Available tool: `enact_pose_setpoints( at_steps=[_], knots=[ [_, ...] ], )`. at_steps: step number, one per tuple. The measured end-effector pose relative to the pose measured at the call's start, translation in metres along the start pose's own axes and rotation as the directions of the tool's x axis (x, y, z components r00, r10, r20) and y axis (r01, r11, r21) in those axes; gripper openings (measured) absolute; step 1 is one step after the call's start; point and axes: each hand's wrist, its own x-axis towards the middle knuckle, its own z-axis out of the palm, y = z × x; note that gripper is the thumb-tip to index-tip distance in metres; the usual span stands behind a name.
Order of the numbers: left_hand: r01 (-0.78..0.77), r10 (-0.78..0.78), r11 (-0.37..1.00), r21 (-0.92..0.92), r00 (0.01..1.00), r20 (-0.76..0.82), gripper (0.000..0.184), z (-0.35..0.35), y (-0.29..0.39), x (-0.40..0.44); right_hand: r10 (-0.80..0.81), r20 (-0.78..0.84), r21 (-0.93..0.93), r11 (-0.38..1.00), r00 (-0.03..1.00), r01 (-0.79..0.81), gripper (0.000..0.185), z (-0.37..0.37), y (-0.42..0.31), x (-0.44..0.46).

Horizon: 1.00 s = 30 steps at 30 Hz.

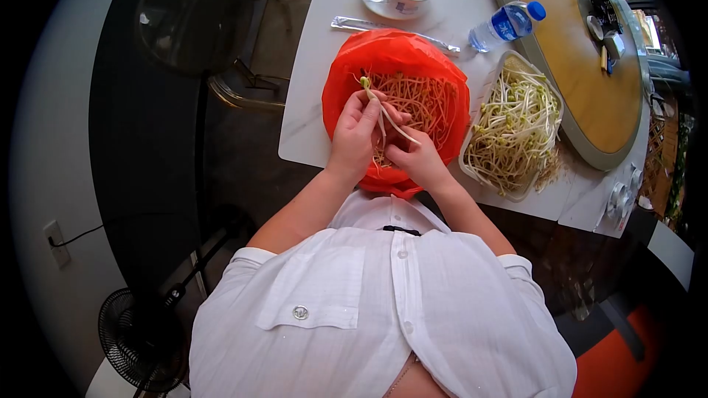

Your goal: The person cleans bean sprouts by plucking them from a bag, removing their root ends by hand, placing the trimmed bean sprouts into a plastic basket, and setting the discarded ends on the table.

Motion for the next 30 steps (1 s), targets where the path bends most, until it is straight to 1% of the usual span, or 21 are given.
enact_pose_setpoints(
  at_steps=[1,2,3,4,5,7,8,10,11,12,13,14,15,17,19,21,25,27,28,29,30],
  knots=[
    [0.023,-0.022,0.999,-0.047,1.000,0.015,0.016,0.000,-0.001,-0.001,-0.050,-0.051,-0.113,0.993,0.997,0.044,0.012,0.002,0.005,0.001],
    [0.020,-0.019,0.999,-0.049,1.000,0.016,0.016,-0.001,-0.001,-0.002,-0.052,-0.049,-0.116,0.992,0.997,0.045,0.012,0.000,0.012,0.003],
    [0.019,-0.018,0.999,-0.035,1.000,0.010,0.016,-0.001,-0.001,-0.002,0.098,-0.038,0.042,0.994,0.995,-0.096,0.012,-0.003,0.018,0.004],
    [0.018,-0.018,1.000,-0.021,1.000,0.004,0.016,-0.001,0.000,-0.002,0.241,-0.004,0.197,0.952,0.970,-0.236,0.012,-0.006,0.021,0.004],
    [0.016,-0.016,1.000,-0.023,1.000,0.006,0.016,-0.002,0.001,-0.002,0.240,-0.005,0.194,0.953,0.971,-0.235,0.012,-0.010,0.021,0.003],
    [0.003,-0.011,0.984,0.181,0.999,0.043,0.016,-0.005,0.007,-0.002,0.137,-0.193,0.253,0.964,0.972,-0.086,0.013,-0.022,0.020,-0.001],
    [0.005,-0.013,0.984,0.178,0.999,0.041,0.016,-0.004,0.011,-0.003,0.069,-0.247,0.216,0.976,0.967,-0.014,0.016,-0.026,0.009,-0.004],
    [0.168,-0.185,0.964,0.206,0.980,0.066,0.017,-0.002,0.018,-0.006,-0.061,-0.272,0.154,0.982,0.960,0.106,0.018,-0.031,-0.011,-0.004],
    [0.172,-0.191,0.963,0.209,0.979,0.073,0.017,-0.002,0.018,-0.007,-0.081,-0.235,0.121,0.986,0.969,0.111,0.019,-0.032,-0.024,-0.005],
    [0.219,-0.244,0.947,0.236,0.966,0.082,0.018,-0.002,0.019,-0.008,-0.083,-0.243,0.122,0.986,0.966,0.115,0.019,-0.031,-0.036,-0.006],
    [0.265,-0.296,0.927,0.265,0.951,0.088,0.019,-0.001,0.018,-0.010,-0.133,-0.169,0.058,0.988,0.977,0.145,0.018,-0.029,-0.047,-0.005],
    [0.266,-0.299,0.926,0.267,0.950,0.091,0.019,0.001,0.017,-0.011,-0.178,-0.089,-0.003,0.984,0.980,0.178,0.019,-0.026,-0.052,-0.003],
    [0.276,-0.315,0.915,0.294,0.944,0.094,0.019,0.003,0.016,-0.012,-0.224,-0.077,0.022,0.974,0.971,0.226,0.021,-0.025,-0.047,0.002],
    [0.288,-0.335,0.898,0.333,0.937,0.095,0.017,0.006,0.017,-0.015,-0.222,-0.077,0.017,0.974,0.972,0.224,0.021,-0.027,-0.040,0.008],
    [0.300,-0.343,0.898,0.321,0.936,0.086,0.018,0.005,0.017,-0.015,-0.218,-0.073,0.012,0.976,0.973,0.219,0.021,-0.029,-0.039,0.010],
    [0.314,-0.351,0.898,0.308,0.934,0.072,0.019,0.001,0.017,-0.016,-0.206,-0.031,-0.065,0.977,0.978,0.204,0.018,-0.031,-0.038,0.009],
    [0.344,-0.370,0.889,0.303,0.929,0.030,0.019,-0.005,0.018,-0.017,-0.205,0.028,-0.114,0.972,0.978,0.207,0.015,-0.031,-0.043,0.005],
    [0.356,-0.380,0.882,0.311,0.925,0.022,0.020,-0.005,0.019,-0.017,-0.263,0.051,-0.366,0.892,0.963,0.264,0.012,-0.029,-0.043,0.005],
    [0.362,-0.387,0.871,0.332,0.922,0.010,0.020,-0.004,0.019,-0.017,-0.264,0.050,-0.366,0.893,0.963,0.263,0.012,-0.026,-0.045,0.004],
    [0.368,-0.393,0.860,0.353,0.920,-0.002,0.020,-0.004,0.019,-0.017,-0.394,0.095,-0.548,0.746,0.914,0.379,0.012,-0.023,-0.049,0.000],
    [0.370,-0.395,0.859,0.355,0.919,-0.003,0.020,-0.003,0.020,-0.017,-0.504,0.166,-0.696,0.549,0.848,0.463,0.013,-0.021,-0.050,-0.002]
  ],
)
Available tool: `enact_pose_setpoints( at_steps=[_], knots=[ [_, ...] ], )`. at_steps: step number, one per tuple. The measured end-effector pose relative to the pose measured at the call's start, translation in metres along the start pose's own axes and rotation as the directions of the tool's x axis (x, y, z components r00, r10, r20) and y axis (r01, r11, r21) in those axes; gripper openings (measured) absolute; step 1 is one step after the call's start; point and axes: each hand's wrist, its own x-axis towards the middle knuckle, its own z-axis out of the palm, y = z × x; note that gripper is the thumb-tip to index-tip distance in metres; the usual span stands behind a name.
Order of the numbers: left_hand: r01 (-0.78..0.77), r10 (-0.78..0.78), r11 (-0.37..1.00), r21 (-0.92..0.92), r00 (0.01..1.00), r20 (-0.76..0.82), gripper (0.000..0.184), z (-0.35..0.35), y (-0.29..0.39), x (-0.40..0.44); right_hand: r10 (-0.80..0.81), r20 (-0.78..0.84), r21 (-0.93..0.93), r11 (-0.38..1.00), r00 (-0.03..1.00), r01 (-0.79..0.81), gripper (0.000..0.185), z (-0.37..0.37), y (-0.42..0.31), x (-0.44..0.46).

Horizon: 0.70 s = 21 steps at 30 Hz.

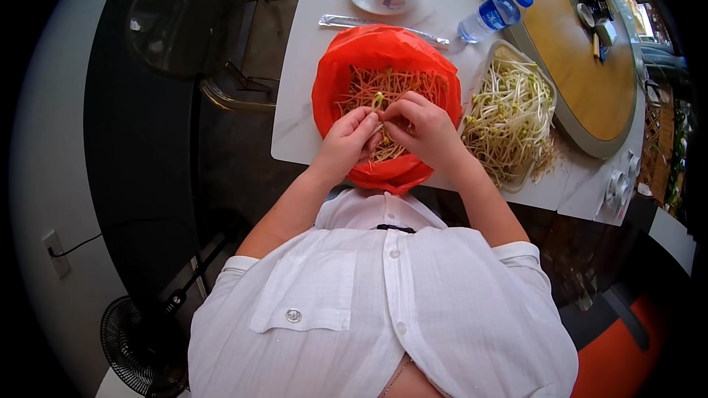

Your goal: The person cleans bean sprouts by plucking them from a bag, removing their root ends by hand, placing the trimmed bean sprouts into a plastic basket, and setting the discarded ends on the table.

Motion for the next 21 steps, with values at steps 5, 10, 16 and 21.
enact_pose_setpoints(
  at_steps=[5,10,16,21],
  knots=[
    [0.044,-0.044,0.999,-0.003,0.999,-0.008,0.020,-0.004,0.000,0.001,-0.244,-0.021,-0.322,0.920,0.969,0.225,0.016,0.005,-0.003,-0.005],
    [0.085,-0.085,0.996,0.019,0.996,0.002,0.020,0.002,0.000,0.002,-0.248,-0.018,-0.440,0.872,0.969,0.215,0.014,0.009,0.005,-0.009],
    [-0.033,0.032,0.986,0.163,0.999,0.010,0.019,0.004,-0.002,0.001,0.451,0.074,0.657,0.649,0.890,-0.383,0.014,0.003,0.009,-0.008],
    [-0.232,0.238,0.838,0.494,0.970,0.051,0.018,0.005,-0.013,0.005,0.350,-0.020,0.466,0.832,0.936,-0.301,0.015,0.015,0.016,-0.012]
  ],
)
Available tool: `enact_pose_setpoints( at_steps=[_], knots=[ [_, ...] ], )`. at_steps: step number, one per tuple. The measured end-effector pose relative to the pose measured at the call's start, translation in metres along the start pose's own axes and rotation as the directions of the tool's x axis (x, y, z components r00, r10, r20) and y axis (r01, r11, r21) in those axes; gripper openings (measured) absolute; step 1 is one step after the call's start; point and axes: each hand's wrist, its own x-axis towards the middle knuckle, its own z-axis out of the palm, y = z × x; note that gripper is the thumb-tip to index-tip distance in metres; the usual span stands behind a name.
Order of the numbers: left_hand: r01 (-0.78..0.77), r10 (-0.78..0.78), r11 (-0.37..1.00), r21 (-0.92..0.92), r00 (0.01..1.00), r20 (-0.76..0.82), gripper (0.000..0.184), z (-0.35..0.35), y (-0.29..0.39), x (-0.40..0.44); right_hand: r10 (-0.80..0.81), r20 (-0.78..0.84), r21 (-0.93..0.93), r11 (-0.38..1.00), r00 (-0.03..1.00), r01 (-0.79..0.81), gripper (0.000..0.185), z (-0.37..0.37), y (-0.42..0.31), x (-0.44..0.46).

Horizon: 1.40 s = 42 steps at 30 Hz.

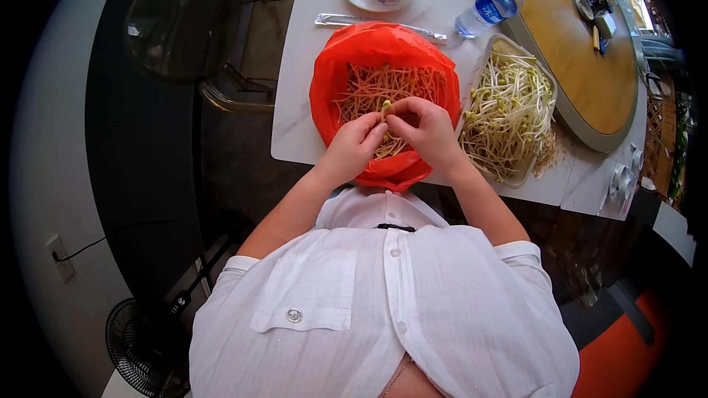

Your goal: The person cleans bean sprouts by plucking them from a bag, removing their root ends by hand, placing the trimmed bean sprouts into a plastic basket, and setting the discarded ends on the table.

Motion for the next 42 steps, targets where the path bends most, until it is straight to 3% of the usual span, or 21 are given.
enact_pose_setpoints(
  at_steps=[2,3,6,10,12,14,15,16,18,19,21,22,24,25,27,29,31,33,36,38,42],
  knots=[
    [0.005,-0.007,0.998,0.069,1.000,0.020,0.017,0.000,0.001,0.000,-0.334,0.082,-0.534,0.780,0.939,0.325,0.011,-0.001,-0.010,-0.003],
    [0.005,-0.007,0.997,0.071,1.000,0.023,0.017,0.000,-0.001,0.000,-0.334,0.078,-0.535,0.781,0.939,0.322,0.011,0.001,-0.008,-0.006],
    [0.047,-0.055,0.987,0.152,0.997,0.053,0.017,0.000,-0.009,0.000,-0.415,0.257,-0.746,0.489,0.873,0.452,0.008,0.002,-0.002,-0.013],
    [0.126,-0.147,0.982,0.142,0.978,0.149,0.018,0.002,-0.010,-0.003,-0.416,0.318,-0.777,0.401,0.852,0.486,0.009,0.002,0.001,-0.025],
    [0.125,-0.153,0.979,0.160,0.973,0.175,0.017,0.004,-0.007,-0.002,-0.309,0.214,-0.731,0.578,0.927,0.362,0.009,-0.003,0.009,-0.031],
    [0.254,-0.276,0.961,0.113,0.921,0.274,0.021,0.000,0.003,-0.001,-0.070,0.139,-0.410,0.904,0.988,0.122,0.012,-0.023,0.004,-0.035],
    [0.256,-0.278,0.960,0.114,0.921,0.274,0.021,-0.004,0.002,-0.001,0.063,0.086,-0.226,0.973,0.994,-0.042,0.010,-0.037,-0.001,-0.038],
    [0.322,-0.288,0.944,-0.070,0.910,0.299,0.022,-0.009,0.002,0.000,0.162,0.001,-0.027,0.986,0.987,-0.162,0.010,-0.056,-0.006,-0.043],
    [0.333,-0.236,0.895,-0.298,0.919,0.317,0.026,-0.017,-0.004,0.004,0.047,-0.414,-0.037,0.997,0.909,-0.068,0.011,-0.102,0.001,-0.058],
    [0.334,-0.236,0.894,-0.297,0.917,0.321,0.026,-0.020,-0.009,0.006,-0.091,-0.615,-0.179,0.983,0.784,-0.027,0.012,-0.130,0.009,-0.065],
    [0.322,-0.180,0.754,-0.572,0.940,0.291,0.027,-0.026,-0.020,0.011,-0.359,-0.790,-0.473,0.872,0.497,-0.124,0.016,-0.189,0.032,-0.078],
    [0.309,-0.142,0.696,-0.648,0.944,0.299,0.031,-0.029,-0.030,0.014,-0.360,-0.792,-0.474,0.871,0.493,-0.126,0.016,-0.212,0.045,-0.083],
    [0.288,-0.113,0.661,-0.693,0.951,0.288,0.032,-0.031,-0.041,0.019,-0.460,-0.587,-0.809,0.348,0.666,-0.473,0.025,-0.249,0.081,-0.092],
    [0.261,-0.084,0.620,-0.740,0.960,0.268,0.032,-0.031,-0.042,0.022,-0.337,-0.627,-0.779,0.273,0.702,-0.564,0.031,-0.264,0.106,-0.095],
    [0.272,-0.073,0.597,-0.755,0.955,0.287,0.032,-0.032,-0.038,0.021,-0.261,-0.700,-0.706,0.389,0.665,-0.591,0.030,-0.270,0.112,-0.095],
    [0.275,-0.138,0.587,-0.761,0.961,0.241,0.031,-0.028,-0.036,0.022,-0.090,-0.851,-0.454,0.619,0.517,-0.641,0.028,-0.262,0.100,-0.091],
    [0.283,-0.142,0.599,-0.749,0.958,0.248,0.030,-0.028,-0.039,0.022,-0.051,-0.873,-0.419,0.587,0.485,-0.693,0.026,-0.252,0.087,-0.089],
    [0.270,-0.150,0.617,-0.739,0.962,0.227,0.030,-0.028,-0.040,0.021,-0.129,-0.823,-0.540,0.479,0.552,-0.693,0.033,-0.260,0.104,-0.091],
    [0.270,-0.225,0.619,-0.738,0.961,0.164,0.020,-0.026,-0.036,0.018,-0.316,-0.807,-0.591,0.417,0.499,-0.691,0.037,-0.260,0.092,-0.086],
    [0.282,-0.237,0.615,-0.736,0.957,0.168,0.017,-0.028,-0.042,0.018,-0.644,-0.660,-0.724,0.407,0.387,-0.557,0.036,-0.255,0.059,-0.079],
    [0.240,-0.280,0.579,-0.779,0.956,0.087,0.012,-0.032,-0.045,0.017,-0.797,-0.526,-0.807,0.358,0.296,-0.469,0.030,-0.202,-0.024,-0.056]
  ],
)
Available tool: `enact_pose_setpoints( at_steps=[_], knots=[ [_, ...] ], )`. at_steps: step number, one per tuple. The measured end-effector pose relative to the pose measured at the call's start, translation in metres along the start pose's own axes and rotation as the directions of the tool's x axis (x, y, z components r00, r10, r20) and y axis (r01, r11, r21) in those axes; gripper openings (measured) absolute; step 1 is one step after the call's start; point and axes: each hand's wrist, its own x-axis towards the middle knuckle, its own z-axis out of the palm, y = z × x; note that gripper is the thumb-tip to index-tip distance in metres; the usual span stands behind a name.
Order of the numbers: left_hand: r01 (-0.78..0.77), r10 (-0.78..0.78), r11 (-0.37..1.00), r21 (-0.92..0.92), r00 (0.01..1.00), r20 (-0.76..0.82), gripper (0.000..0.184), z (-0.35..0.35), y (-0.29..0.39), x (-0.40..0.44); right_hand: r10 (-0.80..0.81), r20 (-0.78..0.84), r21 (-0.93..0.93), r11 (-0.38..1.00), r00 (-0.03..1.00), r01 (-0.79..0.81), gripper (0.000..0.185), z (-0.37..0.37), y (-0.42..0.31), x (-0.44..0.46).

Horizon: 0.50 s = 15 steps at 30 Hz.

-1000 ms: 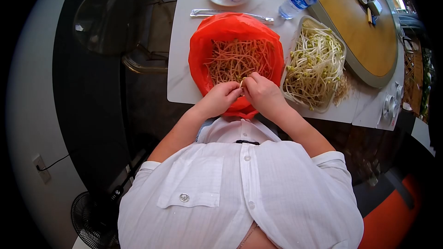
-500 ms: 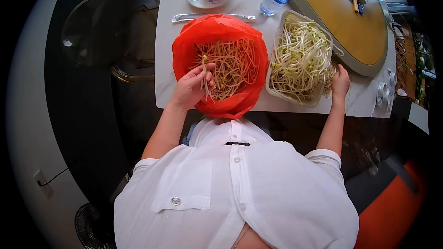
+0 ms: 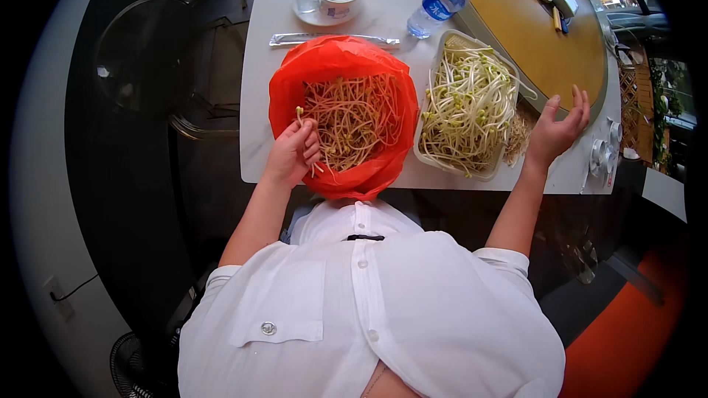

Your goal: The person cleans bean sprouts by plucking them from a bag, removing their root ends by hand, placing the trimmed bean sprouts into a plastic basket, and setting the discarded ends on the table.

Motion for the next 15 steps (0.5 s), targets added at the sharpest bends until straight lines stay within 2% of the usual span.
enact_pose_setpoints(
  at_steps=[2,3,4,5,6,7,8,9,11,12,13,15],
  knots=[
    [-0.016,0.016,1.000,-0.021,1.000,-0.019,0.013,-0.004,0.003,-0.005,-0.054,0.104,0.338,0.941,0.993,0.016,0.026,-0.013,-0.051,0.001],
    [-0.034,0.033,0.999,-0.034,0.999,-0.028,0.013,-0.005,0.003,-0.006,-0.058,0.098,0.331,0.943,0.993,0.022,0.026,-0.014,-0.071,-0.006],
    [-0.043,0.042,0.998,-0.050,0.999,-0.017,0.014,-0.002,0.001,-0.003,-0.171,0.112,0.373,0.920,0.979,0.118,0.025,-0.014,-0.084,-0.011],
    [-0.056,0.057,0.997,-0.051,0.998,0.018,0.016,-0.004,0.002,-0.003,-0.283,0.118,0.406,0.889,0.952,0.214,0.024,-0.013,-0.083,-0.011],
    [-0.061,0.062,0.997,-0.054,0.998,0.014,0.016,-0.005,0.002,-0.004,-0.290,0.104,0.377,0.897,0.951,0.232,0.024,-0.009,-0.068,-0.008],
    [-0.069,0.069,0.996,-0.052,0.998,0.000,0.017,-0.005,0.003,-0.008,0.046,0.166,0.407,0.907,0.985,-0.110,0.023,-0.002,-0.049,-0.006],
    [-0.062,0.063,0.997,-0.055,0.998,0.018,0.017,-0.008,0.003,-0.009,0.372,0.236,0.422,0.793,0.898,-0.439,0.023,0.005,-0.029,-0.007],
    [-0.062,0.063,0.997,-0.045,0.998,0.026,0.017,-0.012,0.003,-0.011,0.371,0.223,0.416,0.800,0.901,-0.433,0.023,0.013,-0.004,-0.008],
    [-0.061,0.062,0.997,-0.042,0.997,0.042,0.016,-0.016,0.000,-0.013,0.579,0.544,0.499,0.358,0.607,-0.789,0.024,0.026,0.042,-0.010],
    [-0.062,0.062,0.998,-0.031,0.998,0.023,0.016,-0.017,-0.001,-0.014,0.531,0.654,0.471,0.271,0.539,-0.839,0.024,0.027,0.049,-0.012],
    [-0.061,0.061,0.998,-0.017,0.998,0.003,0.016,-0.017,-0.001,-0.015,0.534,0.650,0.472,0.274,0.541,-0.838,0.024,0.027,0.051,-0.013],
    [-0.058,0.058,0.998,-0.002,0.998,0.010,0.015,-0.017,-0.001,-0.014,0.335,0.817,0.471,0.082,0.470,-0.878,0.022,0.029,0.052,-0.017]
  ],
)
